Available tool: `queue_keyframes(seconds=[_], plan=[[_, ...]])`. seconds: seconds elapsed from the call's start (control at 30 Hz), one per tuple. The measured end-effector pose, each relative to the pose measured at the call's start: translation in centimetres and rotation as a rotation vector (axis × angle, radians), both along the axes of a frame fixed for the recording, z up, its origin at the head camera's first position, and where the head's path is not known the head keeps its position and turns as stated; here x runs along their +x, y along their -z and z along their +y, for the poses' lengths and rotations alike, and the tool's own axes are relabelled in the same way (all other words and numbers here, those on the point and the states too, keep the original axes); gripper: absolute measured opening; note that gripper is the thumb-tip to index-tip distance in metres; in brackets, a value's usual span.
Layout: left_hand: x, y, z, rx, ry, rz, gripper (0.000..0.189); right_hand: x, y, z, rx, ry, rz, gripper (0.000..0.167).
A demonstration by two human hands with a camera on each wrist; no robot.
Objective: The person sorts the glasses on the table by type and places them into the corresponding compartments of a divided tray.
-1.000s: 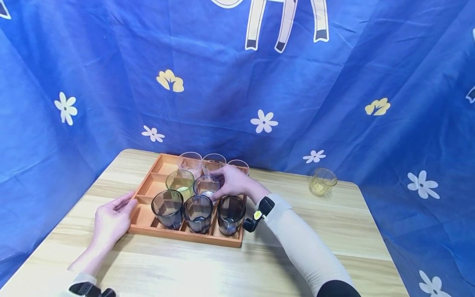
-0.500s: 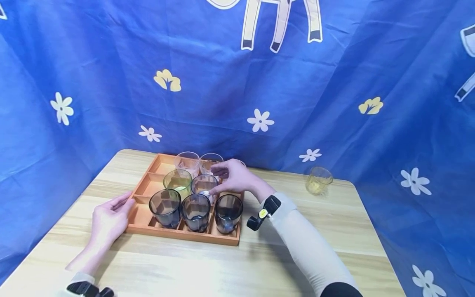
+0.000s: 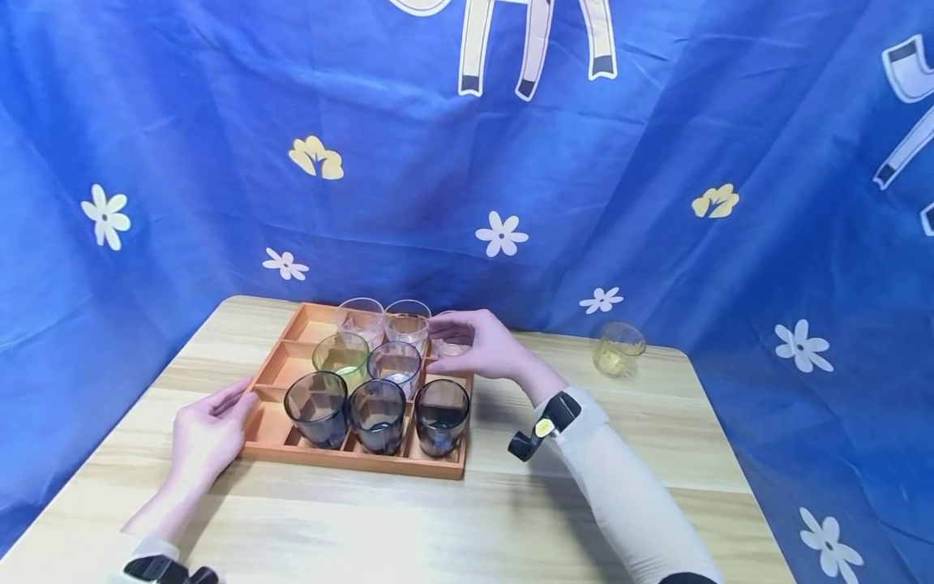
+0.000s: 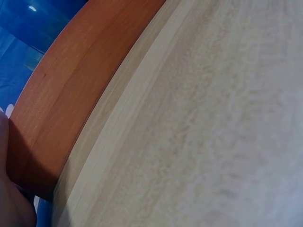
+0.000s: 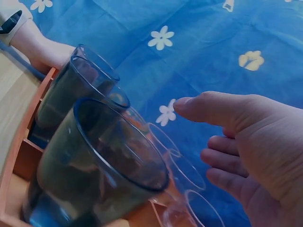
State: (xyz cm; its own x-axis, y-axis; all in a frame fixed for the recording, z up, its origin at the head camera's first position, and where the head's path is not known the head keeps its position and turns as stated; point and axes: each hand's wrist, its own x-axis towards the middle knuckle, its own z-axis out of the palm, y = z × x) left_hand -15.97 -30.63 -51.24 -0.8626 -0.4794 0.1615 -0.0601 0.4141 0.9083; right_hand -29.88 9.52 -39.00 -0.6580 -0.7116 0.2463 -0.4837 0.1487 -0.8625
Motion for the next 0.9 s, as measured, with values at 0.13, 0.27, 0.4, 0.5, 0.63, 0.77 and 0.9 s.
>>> queue_keyframes(seconds=[0.13, 0.27, 0.4, 0.5, 0.63, 0.77, 0.9], plan=[[0.1, 0.1, -0.1, 0.005, -0.002, -0.012, 0.034, 0.4, -0.2, 1.9, -0.019, 0.039, -0.015, 0.067], [0.2, 0.2, -0.1, 0.01, -0.007, -0.017, 0.034, 0.7, -0.2, 4.4, -0.02, 0.087, -0.016, 0.067], [0.2, 0.2, -0.1, 0.008, -0.009, -0.001, 0.033, 1.0, -0.1, 7.0, -0.005, 0.148, -0.003, 0.066], [0.1, 0.2, 0.0, 0.004, -0.006, 0.011, 0.033, 1.2, -0.2, 9.0, -0.005, 0.185, 0.006, 0.065], [-0.1, 0.2, 0.1, 0.004, -0.001, 0.014, 0.033, 1.5, -0.2, 11.9, -0.021, 0.233, 0.024, 0.064], [-0.1, 0.2, 0.1, 0.002, -0.009, 0.003, 0.033, 1.5, 0.2, 14.8, -0.066, 0.297, 0.023, 0.062], [0.0, 0.0, 0.1, -0.008, -0.02, -0.007, 0.033, 1.4, 1.2, 17.7, -0.136, 0.367, 0.023, 0.061]])
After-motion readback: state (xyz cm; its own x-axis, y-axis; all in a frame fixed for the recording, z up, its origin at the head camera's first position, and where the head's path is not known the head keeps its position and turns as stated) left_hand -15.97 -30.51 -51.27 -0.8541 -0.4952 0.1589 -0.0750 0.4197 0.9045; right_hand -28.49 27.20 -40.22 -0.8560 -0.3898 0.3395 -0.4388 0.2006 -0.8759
